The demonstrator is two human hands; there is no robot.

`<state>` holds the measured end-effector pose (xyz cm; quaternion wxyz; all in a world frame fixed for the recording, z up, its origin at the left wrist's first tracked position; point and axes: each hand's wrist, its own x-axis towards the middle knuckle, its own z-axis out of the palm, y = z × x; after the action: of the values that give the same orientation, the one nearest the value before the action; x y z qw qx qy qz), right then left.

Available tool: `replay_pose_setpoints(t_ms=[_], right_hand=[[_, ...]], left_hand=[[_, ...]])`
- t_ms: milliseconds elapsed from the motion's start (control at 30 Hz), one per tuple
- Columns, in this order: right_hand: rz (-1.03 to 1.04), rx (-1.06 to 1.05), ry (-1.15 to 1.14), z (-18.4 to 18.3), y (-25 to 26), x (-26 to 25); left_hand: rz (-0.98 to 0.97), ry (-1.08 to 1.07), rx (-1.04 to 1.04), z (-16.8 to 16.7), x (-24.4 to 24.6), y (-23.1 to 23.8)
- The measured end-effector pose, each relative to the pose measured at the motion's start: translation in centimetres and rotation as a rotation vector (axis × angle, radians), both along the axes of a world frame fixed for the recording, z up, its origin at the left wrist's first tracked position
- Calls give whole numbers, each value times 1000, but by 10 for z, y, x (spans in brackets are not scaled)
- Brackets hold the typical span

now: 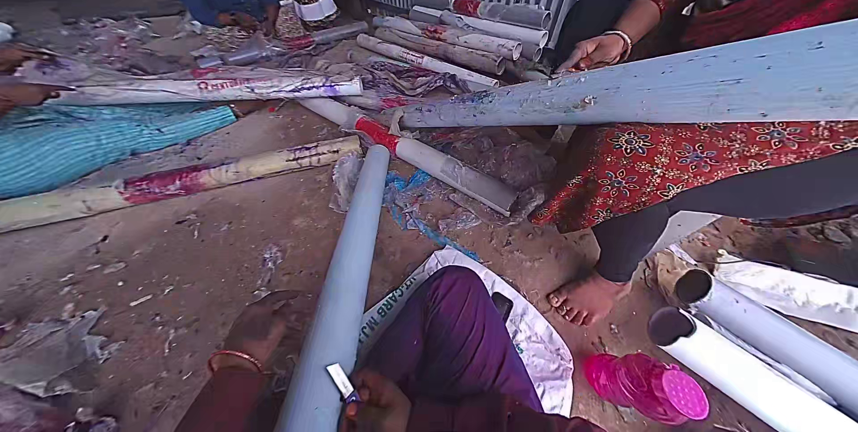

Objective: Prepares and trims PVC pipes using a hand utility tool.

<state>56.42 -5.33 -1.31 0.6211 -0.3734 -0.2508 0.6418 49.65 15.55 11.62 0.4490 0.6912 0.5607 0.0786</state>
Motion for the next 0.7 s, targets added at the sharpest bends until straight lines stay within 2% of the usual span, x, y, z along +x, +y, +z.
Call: replay_pose_setpoints(t_ms=[67, 100, 167, 200, 267, 333, 433, 600, 700], right_hand=[[30, 8, -81, -5, 7, 1], [32, 16, -109, -2, 11, 3], [34, 57, -141, 11, 18, 4], [38, 63, -137, 18, 21, 3], [42, 21, -117, 32, 31, 5], [71, -55, -123, 47, 47, 12], [136, -134, -212, 52, 69, 26], [138, -184, -465, 43, 85, 22], [158, -143, -517, 40, 91, 22]], left_hand=[[82, -333, 31, 29, 3, 17], [37, -364, 80, 40, 3, 20], [-151, -253, 223, 38, -11, 17], [-244, -173, 231, 30, -25, 11], [-320, -40, 67, 15, -60, -9], [-243, -19, -47, -6, -109, -36], [-97, 24, -14, -27, -179, -99], [146, 299, 322, -5, -233, -226], [375, 521, 276, 16, -244, -286]])
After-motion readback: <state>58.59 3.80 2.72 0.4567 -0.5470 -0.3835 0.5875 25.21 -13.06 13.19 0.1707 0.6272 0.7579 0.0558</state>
